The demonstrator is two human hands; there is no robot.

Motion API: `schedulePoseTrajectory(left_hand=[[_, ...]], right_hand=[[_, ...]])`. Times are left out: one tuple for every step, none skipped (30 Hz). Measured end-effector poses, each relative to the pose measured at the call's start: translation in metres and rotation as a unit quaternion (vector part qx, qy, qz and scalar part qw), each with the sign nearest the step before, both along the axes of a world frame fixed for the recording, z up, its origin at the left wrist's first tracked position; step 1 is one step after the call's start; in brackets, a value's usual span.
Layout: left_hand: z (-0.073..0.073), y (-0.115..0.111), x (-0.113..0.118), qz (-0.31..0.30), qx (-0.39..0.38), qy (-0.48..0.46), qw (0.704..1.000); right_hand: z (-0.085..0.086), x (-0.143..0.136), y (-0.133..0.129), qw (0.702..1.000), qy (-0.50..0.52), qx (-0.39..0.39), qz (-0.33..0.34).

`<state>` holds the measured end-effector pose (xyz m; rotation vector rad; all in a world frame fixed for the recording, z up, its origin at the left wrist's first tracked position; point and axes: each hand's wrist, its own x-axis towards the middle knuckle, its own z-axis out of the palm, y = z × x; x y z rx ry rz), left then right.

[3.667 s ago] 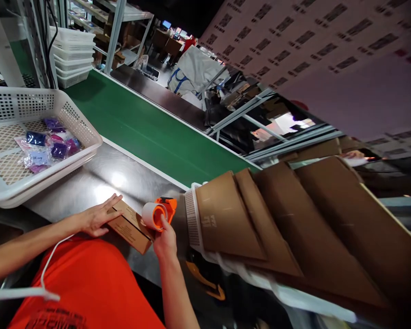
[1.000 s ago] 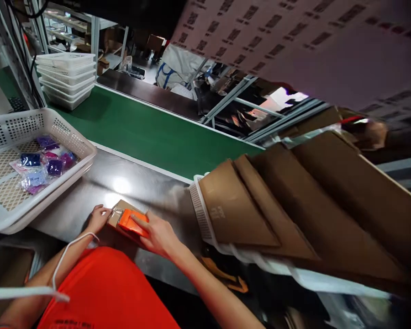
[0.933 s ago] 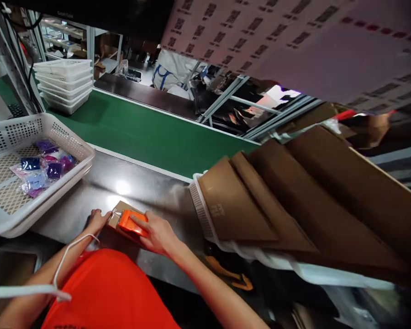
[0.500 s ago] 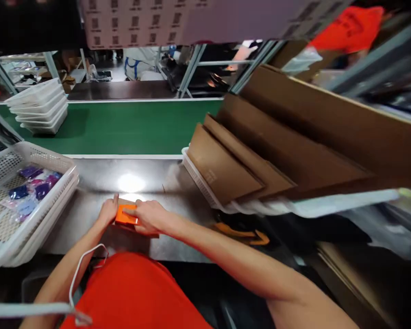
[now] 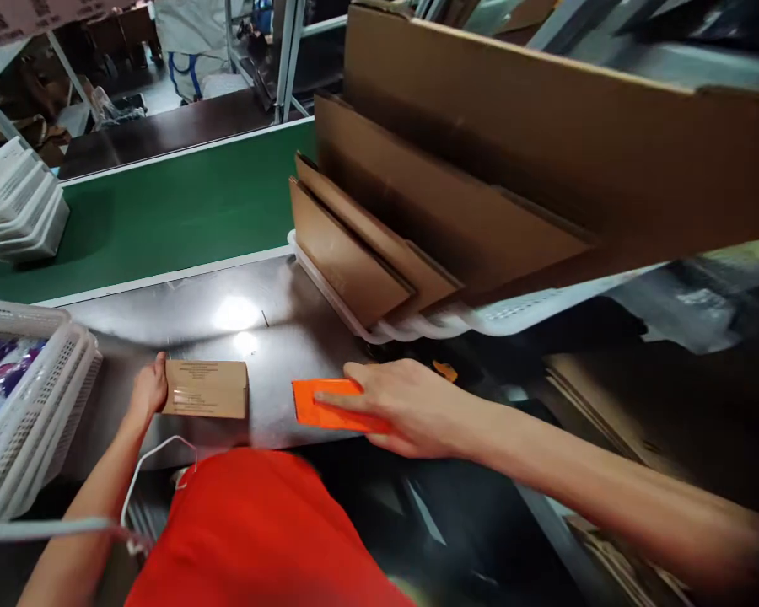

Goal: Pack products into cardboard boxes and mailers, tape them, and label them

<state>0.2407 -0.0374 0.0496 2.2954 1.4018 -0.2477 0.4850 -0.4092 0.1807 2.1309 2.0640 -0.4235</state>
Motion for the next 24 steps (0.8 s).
schedulePoseTrajectory(left_hand=[[0.001, 0.000, 0.001, -0.004, 0.001, 0.014, 1.000], [0.002, 0.001, 0.001, -0.005, 0.004, 0.023, 1.000], [0.002, 0.001, 0.001, -0.004, 0.008, 0.029, 1.000], [0.003, 0.001, 0.001, -0.003, 0.011, 0.033, 0.999], [0.004, 0.001, 0.001, 0.001, 0.013, 0.038, 0.999], [0.004, 0.000, 0.001, 0.006, 0.015, 0.041, 0.999], [0.005, 0.000, 0.001, 0.010, 0.016, 0.043, 0.999], [0.005, -0.001, 0.001, 0.015, 0.016, 0.044, 0.999], [0.006, -0.002, 0.000, 0.019, 0.016, 0.046, 0.999], [0.006, -0.003, 0.000, 0.022, 0.017, 0.047, 0.999], [0.007, -0.003, 0.000, 0.023, 0.017, 0.047, 0.998], [0.007, -0.004, 0.000, 0.023, 0.017, 0.047, 0.998], [0.007, -0.004, 0.000, 0.021, 0.016, 0.048, 0.998], [0.008, -0.004, 0.000, 0.019, 0.014, 0.049, 0.999], [0.008, -0.005, 0.000, 0.017, 0.011, 0.048, 0.999], [0.009, -0.005, 0.001, 0.017, 0.008, 0.049, 0.999], [0.010, -0.006, 0.001, 0.019, 0.004, 0.048, 0.999], [0.010, -0.006, 0.002, 0.020, 0.001, 0.047, 0.999], [0.011, -0.007, 0.002, 0.021, -0.002, 0.043, 0.999], [0.011, -0.007, 0.003, 0.020, -0.003, 0.040, 0.999], [0.012, -0.007, 0.004, 0.018, -0.002, 0.036, 0.999], [0.012, -0.007, 0.004, 0.016, -0.001, 0.032, 0.999], [0.012, -0.007, 0.005, 0.013, 0.001, 0.031, 0.999], [0.011, -0.006, 0.006, 0.011, 0.004, 0.030, 0.999]], right_hand=[[-0.005, 0.003, -0.004, 1.000, 0.006, 0.009, 0.003], [-0.008, 0.005, -0.006, 1.000, 0.010, 0.014, 0.005], [-0.012, 0.008, -0.006, 1.000, 0.016, 0.016, 0.007], [-0.015, 0.010, -0.007, 1.000, 0.022, 0.017, 0.009], [-0.018, 0.011, -0.006, 0.999, 0.029, 0.017, 0.008], [-0.022, 0.013, -0.005, 0.999, 0.035, 0.016, 0.006], [-0.028, 0.014, -0.004, 0.999, 0.039, 0.012, 0.001], [-0.034, 0.014, -0.001, 0.999, 0.044, 0.001, -0.004], [-0.042, 0.013, 0.002, 0.999, 0.050, -0.013, -0.007], [-0.051, 0.010, 0.007, 0.998, 0.055, -0.027, -0.012], [-0.061, 0.006, 0.012, 0.997, 0.062, -0.041, -0.019], [-0.071, 0.000, 0.019, 0.996, 0.070, -0.053, -0.028], [-0.080, -0.008, 0.027, 0.994, 0.079, -0.063, -0.040], [-0.088, -0.017, 0.035, 0.993, 0.086, -0.062, -0.055], [-0.095, -0.026, 0.044, 0.991, 0.093, -0.058, -0.074], [-0.100, -0.035, 0.052, 0.989, 0.101, -0.053, -0.092], [-0.104, -0.044, 0.059, 0.987, 0.109, -0.046, -0.106], [-0.106, -0.051, 0.066, 0.986, 0.116, -0.037, -0.118], [-0.108, -0.056, 0.073, 0.984, 0.121, -0.030, -0.127], [-0.109, -0.059, 0.078, 0.983, 0.129, -0.027, -0.132], [-0.110, -0.060, 0.084, 0.981, 0.138, -0.027, -0.136], [-0.112, -0.060, 0.090, 0.977, 0.154, -0.020, -0.148], [-0.114, -0.058, 0.095, 0.970, 0.178, -0.012, -0.167], [-0.118, -0.055, 0.100, 0.960, 0.204, -0.005, -0.191]])
